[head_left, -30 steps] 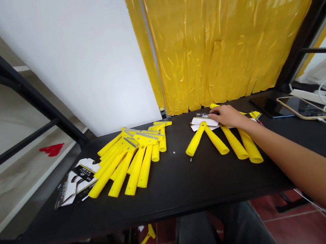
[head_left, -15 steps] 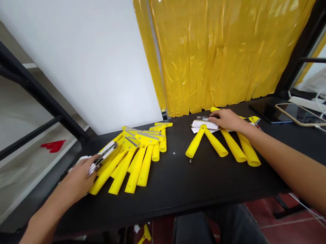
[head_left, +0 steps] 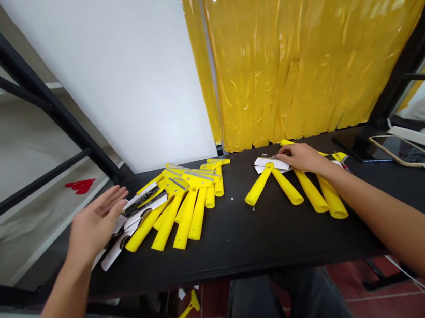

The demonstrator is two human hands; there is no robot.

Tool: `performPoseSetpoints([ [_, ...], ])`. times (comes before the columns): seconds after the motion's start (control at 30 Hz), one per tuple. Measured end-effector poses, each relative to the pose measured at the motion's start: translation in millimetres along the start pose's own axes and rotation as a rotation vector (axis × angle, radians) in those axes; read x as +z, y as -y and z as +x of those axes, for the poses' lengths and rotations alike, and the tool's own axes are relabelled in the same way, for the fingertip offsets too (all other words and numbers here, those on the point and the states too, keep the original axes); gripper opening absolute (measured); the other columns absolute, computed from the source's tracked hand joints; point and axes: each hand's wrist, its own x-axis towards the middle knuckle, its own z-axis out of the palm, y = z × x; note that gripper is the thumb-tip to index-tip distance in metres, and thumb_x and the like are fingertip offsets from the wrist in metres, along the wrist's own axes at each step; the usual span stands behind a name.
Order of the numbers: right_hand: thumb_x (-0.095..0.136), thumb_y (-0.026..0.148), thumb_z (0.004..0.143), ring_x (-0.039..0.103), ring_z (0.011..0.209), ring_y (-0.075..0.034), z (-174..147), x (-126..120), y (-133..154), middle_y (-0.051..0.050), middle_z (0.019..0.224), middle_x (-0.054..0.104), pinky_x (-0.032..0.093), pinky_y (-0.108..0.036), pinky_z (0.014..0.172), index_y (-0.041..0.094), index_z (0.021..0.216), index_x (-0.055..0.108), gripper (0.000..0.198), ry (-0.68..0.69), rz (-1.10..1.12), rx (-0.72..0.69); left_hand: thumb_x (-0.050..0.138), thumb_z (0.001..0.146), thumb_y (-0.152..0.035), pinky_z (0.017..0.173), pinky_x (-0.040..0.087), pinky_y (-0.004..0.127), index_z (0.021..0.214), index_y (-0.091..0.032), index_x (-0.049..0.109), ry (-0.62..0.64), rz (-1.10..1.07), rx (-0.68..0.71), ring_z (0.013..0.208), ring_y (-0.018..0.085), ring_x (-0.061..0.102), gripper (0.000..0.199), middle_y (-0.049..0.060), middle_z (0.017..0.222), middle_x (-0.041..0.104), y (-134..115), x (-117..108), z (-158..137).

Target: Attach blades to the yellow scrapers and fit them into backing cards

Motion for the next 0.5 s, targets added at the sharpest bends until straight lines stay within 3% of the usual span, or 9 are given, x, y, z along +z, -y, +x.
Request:
performPoseSetpoints([
  [0.1,0.053,0.042,0.095,0.071,0.097,-0.028,0.0,0.2,-0.3,-0.01,0.105,0.078,0.049,-0.034,0.074,0.022,0.105,0.078,0.033,0.011,0.002,-0.01,0.072,0.083,-0.045,0.079,0.056,0.027,0.11,-0.015,0.071,-0.151,0.011,-0.044,0.079,0.017,0.072,0.041,0.002,0.087,0.078,-23.7,18.5,-0.1],
  [0.13,0.053,0.041,0.095,0.071,0.096,-0.028,-0.1,0.0,-0.1,-0.01,0.105,0.078,0.048,-0.034,0.073,0.022,0.105,0.078,0.033,0.011,0.002,-0.011,0.073,0.082,-0.046,0.069,0.053,0.025,0.101,-0.015,0.073,-0.175,0.084,-0.02,0.067,0.015,0.068,0.036,-0.001,0.072,0.073,-33.9,26.2,-1.9],
  [0.2,0.053,0.042,0.094,0.07,0.095,-0.028,-0.7,-0.8,0.9,-0.01,0.104,0.078,0.048,-0.034,0.073,0.021,0.105,0.078,0.033,0.006,0.0,-0.009,0.072,0.083,-0.051,0.058,0.043,0.023,0.083,-0.017,0.072,-0.204,0.291,0.124,0.059,0.013,0.059,0.035,-0.003,0.061,0.065,-55.8,46.1,-9.3],
  [0.23,0.054,0.041,0.094,0.07,0.095,-0.028,-1.0,-1.2,1.6,-0.01,0.104,0.078,0.047,-0.034,0.072,0.021,0.104,0.078,0.033,0.004,-0.003,-0.01,0.068,0.086,-0.053,0.057,0.04,0.024,0.076,-0.017,0.069,-0.19,0.378,0.21,0.059,0.014,0.058,0.038,-0.002,0.061,0.064,-66.6,58.5,-15.0],
  [0.3,0.053,0.041,0.094,0.07,0.095,-0.028,-1.5,-1.9,3.1,-0.009,0.104,0.078,0.046,-0.034,0.072,0.021,0.104,0.077,0.033,0.006,-0.01,-0.009,0.051,0.098,-0.048,0.061,0.041,0.026,0.073,-0.018,0.068,0.013,0.579,0.366,0.063,0.016,0.063,0.043,0.002,0.067,0.068,-86.3,87.7,-29.5],
  [0.37,0.053,0.04,0.094,0.07,0.097,-0.028,-1.6,-2.3,3.9,-0.009,0.105,0.078,0.046,-0.033,0.072,0.021,0.104,0.077,0.032,0.01,-0.016,-0.006,0.04,0.104,-0.036,0.067,0.045,0.03,0.092,-0.017,0.072,0.2,0.762,0.476,0.075,0.021,0.069,0.038,0.008,0.087,0.075,-102.2,118.7,-45.5],
  [0.5,0.053,0.039,0.094,0.07,0.099,-0.028,-0.5,-1.4,1.9,-0.009,0.107,0.078,0.047,-0.033,0.073,0.021,0.104,0.077,0.031,0.012,-0.021,-0.007,0.041,0.104,-0.04,0.072,0.05,0.035,0.112,-0.011,0.07,0.313,0.955,0.52,0.088,0.029,0.072,0.042,0.019,0.103,0.072,-123.6,164.3,-65.9],
])
